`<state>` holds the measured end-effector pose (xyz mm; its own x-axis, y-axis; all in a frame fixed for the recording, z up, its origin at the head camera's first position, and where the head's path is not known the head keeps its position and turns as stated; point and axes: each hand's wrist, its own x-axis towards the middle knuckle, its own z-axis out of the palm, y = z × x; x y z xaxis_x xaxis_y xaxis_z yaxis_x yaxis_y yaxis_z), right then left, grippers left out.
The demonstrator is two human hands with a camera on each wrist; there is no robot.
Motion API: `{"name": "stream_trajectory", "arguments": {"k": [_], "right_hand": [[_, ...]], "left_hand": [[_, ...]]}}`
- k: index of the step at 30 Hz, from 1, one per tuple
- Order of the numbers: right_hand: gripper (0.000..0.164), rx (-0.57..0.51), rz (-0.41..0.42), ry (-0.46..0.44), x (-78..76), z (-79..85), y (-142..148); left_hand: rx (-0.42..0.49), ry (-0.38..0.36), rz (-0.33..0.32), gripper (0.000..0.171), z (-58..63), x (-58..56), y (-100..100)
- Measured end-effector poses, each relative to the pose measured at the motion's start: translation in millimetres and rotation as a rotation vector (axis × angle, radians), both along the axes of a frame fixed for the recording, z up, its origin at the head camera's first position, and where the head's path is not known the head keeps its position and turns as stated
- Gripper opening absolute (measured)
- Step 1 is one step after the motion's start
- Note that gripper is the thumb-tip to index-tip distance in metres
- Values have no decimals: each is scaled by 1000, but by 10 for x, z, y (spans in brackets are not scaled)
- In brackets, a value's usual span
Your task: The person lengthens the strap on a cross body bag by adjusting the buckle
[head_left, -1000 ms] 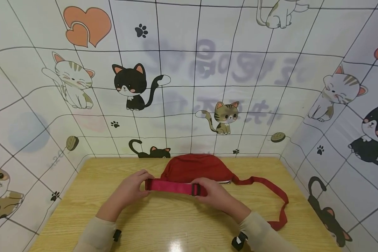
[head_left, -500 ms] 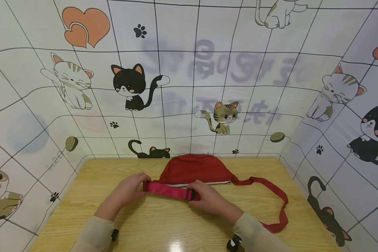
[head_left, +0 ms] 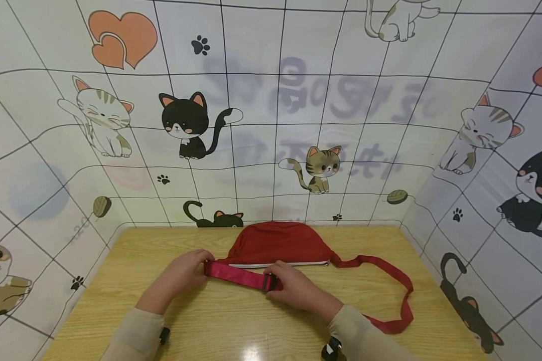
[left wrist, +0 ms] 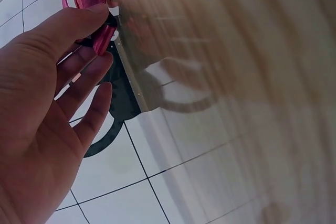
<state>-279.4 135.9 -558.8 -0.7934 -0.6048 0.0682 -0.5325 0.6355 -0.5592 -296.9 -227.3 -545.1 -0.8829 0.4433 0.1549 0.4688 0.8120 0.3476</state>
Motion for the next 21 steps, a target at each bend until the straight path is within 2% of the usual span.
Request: {"name": "stream_trajectory", "arguments": {"k": [13, 21], "right_hand": [[49, -1, -6, 3, -9, -36, -2], [49, -4, 1, 16, 0, -11, 0]], "left_hand": [[37, -69, 35, 43, -42, -33, -32], [108, -117, 33, 43, -61, -35, -76]]}}
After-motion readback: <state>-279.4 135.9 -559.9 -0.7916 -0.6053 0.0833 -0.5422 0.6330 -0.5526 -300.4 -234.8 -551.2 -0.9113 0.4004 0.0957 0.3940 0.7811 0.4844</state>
